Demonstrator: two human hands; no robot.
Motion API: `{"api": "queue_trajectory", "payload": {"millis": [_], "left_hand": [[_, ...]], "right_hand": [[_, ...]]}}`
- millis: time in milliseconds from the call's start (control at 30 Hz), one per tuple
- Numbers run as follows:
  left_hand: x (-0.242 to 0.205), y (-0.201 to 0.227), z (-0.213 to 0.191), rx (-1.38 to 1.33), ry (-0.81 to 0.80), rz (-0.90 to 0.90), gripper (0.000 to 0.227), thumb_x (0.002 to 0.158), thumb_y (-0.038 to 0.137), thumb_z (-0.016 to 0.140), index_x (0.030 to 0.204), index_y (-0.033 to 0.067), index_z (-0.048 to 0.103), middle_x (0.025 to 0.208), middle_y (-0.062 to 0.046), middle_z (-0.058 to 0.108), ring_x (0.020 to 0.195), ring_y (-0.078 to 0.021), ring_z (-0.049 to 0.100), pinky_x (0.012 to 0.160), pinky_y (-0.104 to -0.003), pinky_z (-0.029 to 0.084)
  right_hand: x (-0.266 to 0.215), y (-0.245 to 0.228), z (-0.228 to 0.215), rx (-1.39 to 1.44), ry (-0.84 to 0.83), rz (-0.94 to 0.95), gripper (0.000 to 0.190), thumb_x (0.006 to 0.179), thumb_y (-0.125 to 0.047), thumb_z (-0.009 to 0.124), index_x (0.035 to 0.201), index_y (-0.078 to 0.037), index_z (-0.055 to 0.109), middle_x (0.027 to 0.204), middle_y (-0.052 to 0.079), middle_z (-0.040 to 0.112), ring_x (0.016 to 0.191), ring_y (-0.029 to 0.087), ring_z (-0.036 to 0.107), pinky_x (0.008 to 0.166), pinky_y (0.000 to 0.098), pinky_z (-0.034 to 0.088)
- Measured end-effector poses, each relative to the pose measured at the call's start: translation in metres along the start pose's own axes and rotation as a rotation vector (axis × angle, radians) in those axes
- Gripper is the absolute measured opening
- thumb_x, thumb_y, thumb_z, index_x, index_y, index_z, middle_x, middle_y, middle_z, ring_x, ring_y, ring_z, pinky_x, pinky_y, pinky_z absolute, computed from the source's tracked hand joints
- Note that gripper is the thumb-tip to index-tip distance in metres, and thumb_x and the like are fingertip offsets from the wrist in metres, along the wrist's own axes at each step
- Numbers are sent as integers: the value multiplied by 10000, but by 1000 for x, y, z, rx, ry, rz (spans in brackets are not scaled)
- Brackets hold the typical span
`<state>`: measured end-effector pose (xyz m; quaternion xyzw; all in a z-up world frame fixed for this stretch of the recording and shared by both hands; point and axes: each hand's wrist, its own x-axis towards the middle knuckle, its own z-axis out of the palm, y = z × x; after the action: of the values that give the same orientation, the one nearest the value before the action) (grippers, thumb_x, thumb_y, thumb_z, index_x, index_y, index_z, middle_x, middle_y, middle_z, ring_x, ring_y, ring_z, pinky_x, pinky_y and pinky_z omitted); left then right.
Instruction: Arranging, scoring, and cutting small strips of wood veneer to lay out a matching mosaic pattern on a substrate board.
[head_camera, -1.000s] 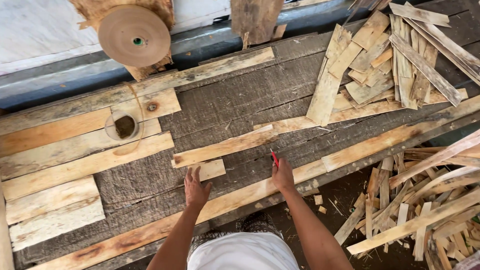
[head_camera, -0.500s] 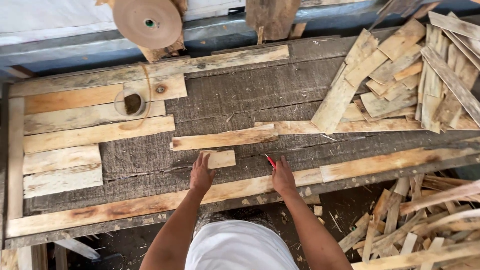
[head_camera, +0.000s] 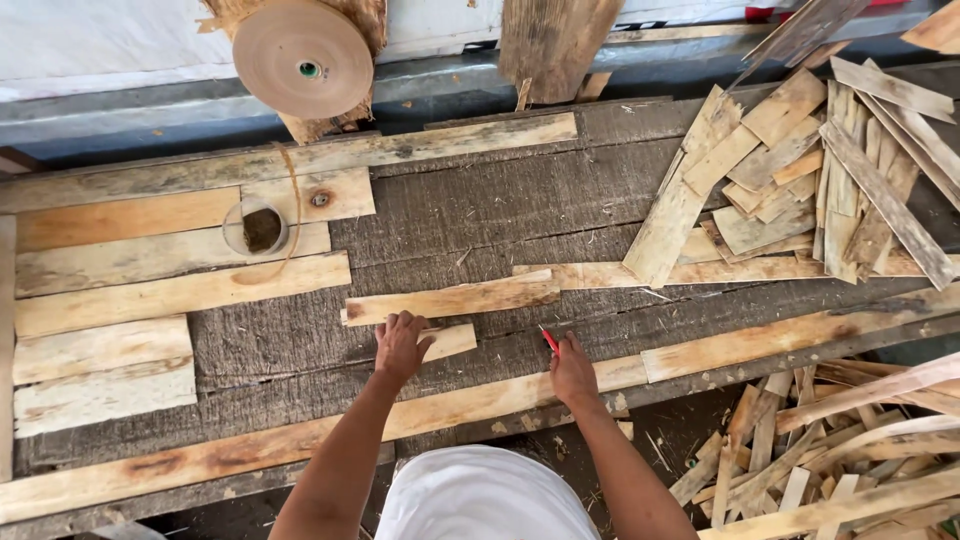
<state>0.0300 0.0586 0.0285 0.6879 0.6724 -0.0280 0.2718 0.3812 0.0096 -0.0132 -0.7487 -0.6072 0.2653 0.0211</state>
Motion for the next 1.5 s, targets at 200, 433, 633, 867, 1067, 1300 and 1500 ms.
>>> {"api": "queue_trajectory", "payload": {"millis": [200, 433, 633, 867, 1067, 1300, 1500], "left_hand": [[58, -6, 27, -111, 198, 253, 256, 931, 274, 717, 1145, 168, 626, 1553, -82, 441, 1477, -332, 312, 1172, -576, 249], [67, 12, 8, -11, 0, 171, 485, 859, 302, 781, 1263, 156, 557, 1542, -89, 431, 1468, -309, 331, 1201, -614, 200], [76, -2, 46, -108, -39, 233, 514, 920, 327, 681, 1387, 160, 546, 1427, -134, 545, 1372, -339, 465, 1104, -628, 361], [61, 41, 51, -189, 83, 266, 314, 933, 328, 604, 1183, 163, 697, 1184, -127, 720, 1162, -373, 634, 1040, -612, 415], [54, 97, 69, -182, 79, 238, 279, 898, 308, 637, 1124, 174, 729, 1131, -92, 749, 1139, -350, 638, 1039, -611, 378], [62, 201, 75, -104, 108, 247, 363, 834, 309, 697, 1185, 224, 738, 1244, -60, 700, 1239, -296, 553, 1111, -610, 300], [94, 272, 113, -263, 184, 191, 406, 827, 324, 710, 1211, 192, 707, 1319, -54, 643, 1311, -287, 529, 1138, -529, 363]], "right_hand": [[7, 0, 12, 0, 11, 42, 296, 982, -179, 561, 1216, 1, 560, 1578, 192, 397, 1268, 407, 557, 1024, 472, 501], [9, 5, 21, 8, 98, 12, 304, 955, -178, 585, 1204, -4, 568, 1540, 202, 427, 1252, 423, 562, 1016, 479, 503], [9, 9, 17, 72, 50, 78, 300, 971, -199, 567, 1213, -23, 564, 1554, 164, 439, 1177, 415, 604, 966, 490, 515], [4, 44, 5, 547, 123, 141, 350, 1025, -248, 551, 1303, -37, 577, 1217, 153, 693, 1099, 332, 679, 937, 428, 525], [33, 125, 40, 947, 342, 128, 272, 1046, -216, 529, 1228, -26, 595, 1045, 84, 753, 956, 197, 734, 852, 338, 563], [70, 162, -22, 1031, 298, 264, 258, 1029, -259, 548, 1202, -73, 590, 957, 60, 725, 807, 138, 692, 663, 315, 545], [100, 212, -61, 623, 343, 196, 232, 1062, -232, 564, 1171, -28, 581, 1046, 207, 703, 945, 355, 686, 818, 433, 539]]}}
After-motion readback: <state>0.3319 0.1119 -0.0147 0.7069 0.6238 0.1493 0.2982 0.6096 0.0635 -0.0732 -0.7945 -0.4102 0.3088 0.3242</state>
